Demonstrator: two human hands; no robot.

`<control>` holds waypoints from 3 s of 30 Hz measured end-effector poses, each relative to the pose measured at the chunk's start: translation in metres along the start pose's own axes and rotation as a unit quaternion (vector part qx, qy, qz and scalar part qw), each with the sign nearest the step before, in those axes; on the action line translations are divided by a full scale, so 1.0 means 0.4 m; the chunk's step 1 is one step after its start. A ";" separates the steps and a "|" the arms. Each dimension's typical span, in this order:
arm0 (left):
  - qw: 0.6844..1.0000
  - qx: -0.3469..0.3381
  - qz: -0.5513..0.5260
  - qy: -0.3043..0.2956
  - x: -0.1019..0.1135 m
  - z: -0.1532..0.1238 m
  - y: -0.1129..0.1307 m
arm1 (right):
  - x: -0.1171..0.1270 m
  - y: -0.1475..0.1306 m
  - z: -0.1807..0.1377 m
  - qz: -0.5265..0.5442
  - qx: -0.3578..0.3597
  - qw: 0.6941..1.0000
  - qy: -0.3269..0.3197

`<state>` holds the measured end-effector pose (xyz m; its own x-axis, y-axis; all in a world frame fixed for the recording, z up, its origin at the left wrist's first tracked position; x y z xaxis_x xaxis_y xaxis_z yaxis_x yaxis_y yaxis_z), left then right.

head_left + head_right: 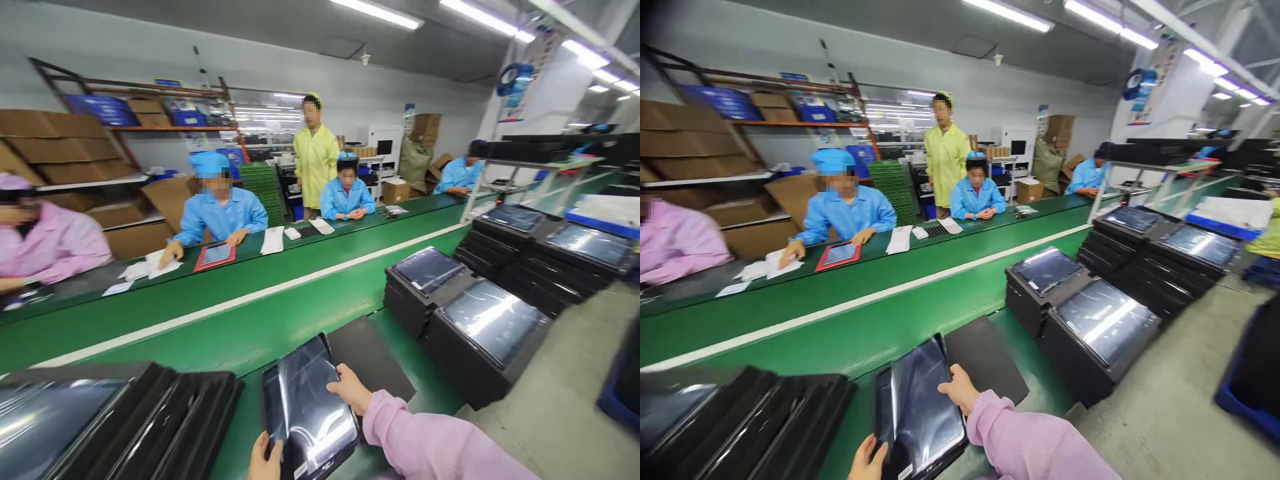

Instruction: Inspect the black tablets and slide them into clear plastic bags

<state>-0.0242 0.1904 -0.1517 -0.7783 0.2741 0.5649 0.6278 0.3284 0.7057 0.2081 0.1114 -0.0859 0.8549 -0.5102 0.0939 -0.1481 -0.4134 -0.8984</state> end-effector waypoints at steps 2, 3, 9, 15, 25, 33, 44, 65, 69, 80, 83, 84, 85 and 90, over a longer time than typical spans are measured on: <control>1.000 0.005 -0.009 -0.007 -0.001 -0.037 0.029 | -0.017 0.015 0.012 -0.055 0.003 0.998 0.009; 1.000 0.010 -0.014 -0.003 0.001 -0.049 0.039 | -0.023 0.021 0.019 -0.078 0.007 0.997 0.011; 0.996 0.050 -0.065 0.026 0.008 -0.061 0.039 | -0.052 0.035 0.047 -0.090 0.021 0.995 -0.037; 0.987 0.066 -0.146 0.008 0.044 -0.065 0.063 | -0.101 0.022 0.025 0.039 0.016 0.987 -0.155; 0.944 -0.051 -0.324 -0.043 0.083 -0.079 0.201 | -0.042 -0.087 -0.054 0.113 0.087 0.970 -0.197; 0.915 -0.194 -0.344 -0.084 0.092 -0.136 0.315 | 0.039 -0.249 -0.070 0.103 0.346 0.916 -0.173; 0.852 -0.403 -0.310 -0.126 0.138 -0.218 0.379 | 0.041 -0.267 -0.104 0.092 0.407 0.869 -0.264; 0.854 -0.387 -0.324 -0.126 0.131 -0.208 0.385 | 0.039 -0.285 -0.100 0.099 0.395 0.876 -0.259; 0.857 -0.381 -0.326 -0.120 0.132 -0.206 0.385 | 0.039 -0.286 -0.097 0.098 0.393 0.876 -0.260; 0.862 -0.363 -0.329 -0.132 0.139 -0.205 0.375 | 0.033 -0.275 -0.092 0.085 0.376 0.889 -0.247; 0.869 -0.347 -0.327 -0.133 0.139 -0.205 0.377 | 0.032 -0.277 -0.096 0.088 0.377 0.889 -0.246; 0.872 -0.343 -0.324 -0.131 0.138 -0.208 0.381 | 0.034 -0.279 -0.098 0.088 0.378 0.889 -0.244; 0.876 -0.340 -0.318 -0.126 0.137 -0.211 0.385 | 0.038 -0.279 -0.098 0.086 0.379 0.890 -0.240; 0.907 -0.306 -0.278 -0.082 0.123 -0.210 0.420 | 0.064 -0.280 -0.061 0.105 0.375 0.893 -0.226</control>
<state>0.0422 0.1832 0.0304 -0.9303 0.3665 0.0138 -0.0217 -0.0925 0.9955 0.2345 0.1264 0.0277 0.9860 -0.0903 -0.1402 -0.0984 0.3637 -0.9263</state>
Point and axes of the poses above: each hand's wrist, its own z-axis towards the middle knuckle, its own x-axis out of the back of the hand, y = z × x, the point moved 5 cm from there along z, towards the middle knuckle, and after that the axes turned 8 degrees about x, right-handed, at the moved point
